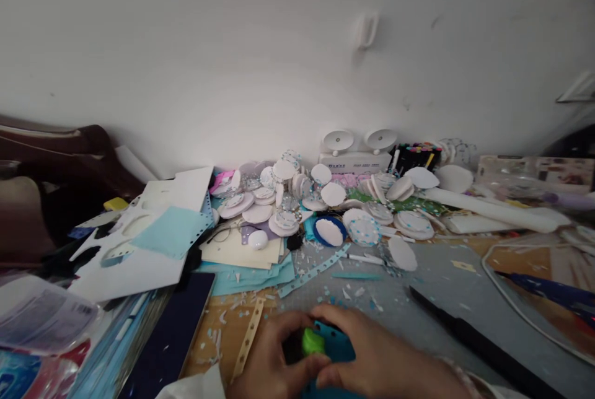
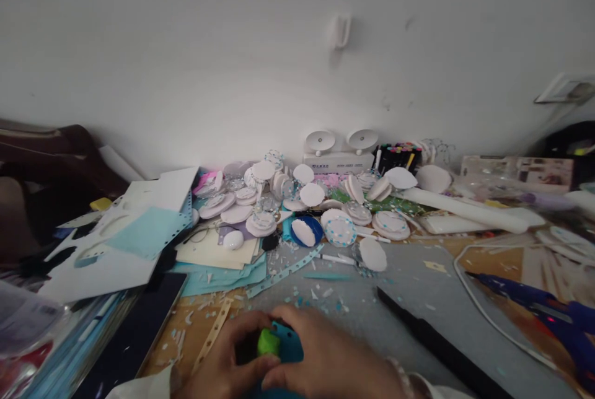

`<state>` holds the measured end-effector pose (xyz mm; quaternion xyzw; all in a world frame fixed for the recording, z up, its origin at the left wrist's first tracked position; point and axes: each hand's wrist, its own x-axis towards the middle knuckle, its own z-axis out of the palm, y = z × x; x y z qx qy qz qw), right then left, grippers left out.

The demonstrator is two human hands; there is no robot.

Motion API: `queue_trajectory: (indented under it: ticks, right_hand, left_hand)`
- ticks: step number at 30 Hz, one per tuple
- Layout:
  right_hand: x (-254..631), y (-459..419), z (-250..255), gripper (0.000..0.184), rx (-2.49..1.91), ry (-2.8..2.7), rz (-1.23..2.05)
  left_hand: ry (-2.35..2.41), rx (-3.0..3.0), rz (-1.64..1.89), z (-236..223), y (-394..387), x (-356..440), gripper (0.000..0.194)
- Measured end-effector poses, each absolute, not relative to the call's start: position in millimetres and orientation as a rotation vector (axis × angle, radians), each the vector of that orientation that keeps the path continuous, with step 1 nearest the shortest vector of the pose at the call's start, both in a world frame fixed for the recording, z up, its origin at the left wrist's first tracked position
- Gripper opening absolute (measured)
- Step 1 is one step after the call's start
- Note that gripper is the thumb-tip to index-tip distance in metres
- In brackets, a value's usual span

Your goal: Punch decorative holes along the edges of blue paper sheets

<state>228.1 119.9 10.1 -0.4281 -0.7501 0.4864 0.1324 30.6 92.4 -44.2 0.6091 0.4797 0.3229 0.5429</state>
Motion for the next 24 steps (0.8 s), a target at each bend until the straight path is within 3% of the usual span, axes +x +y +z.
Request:
queue_trajectory:
  ticks: [3, 14, 24]
  right_hand:
    - [226, 118, -3, 0.044, -1.182, -2.083, 1.427]
    - [224, 108, -7, 0.040, -1.131, -1.893, 1.511]
    - [222, 110, -10, 0.033, -1.104, -1.862, 1.510]
  left_hand:
    - [1.157, 1.459, 0.747, -48, 93, 30, 0.059]
    - [1.107, 1.461, 0.728, -21, 93, 40, 0.049]
    - [1.110, 1.505, 0.757, -28, 93, 38, 0.048]
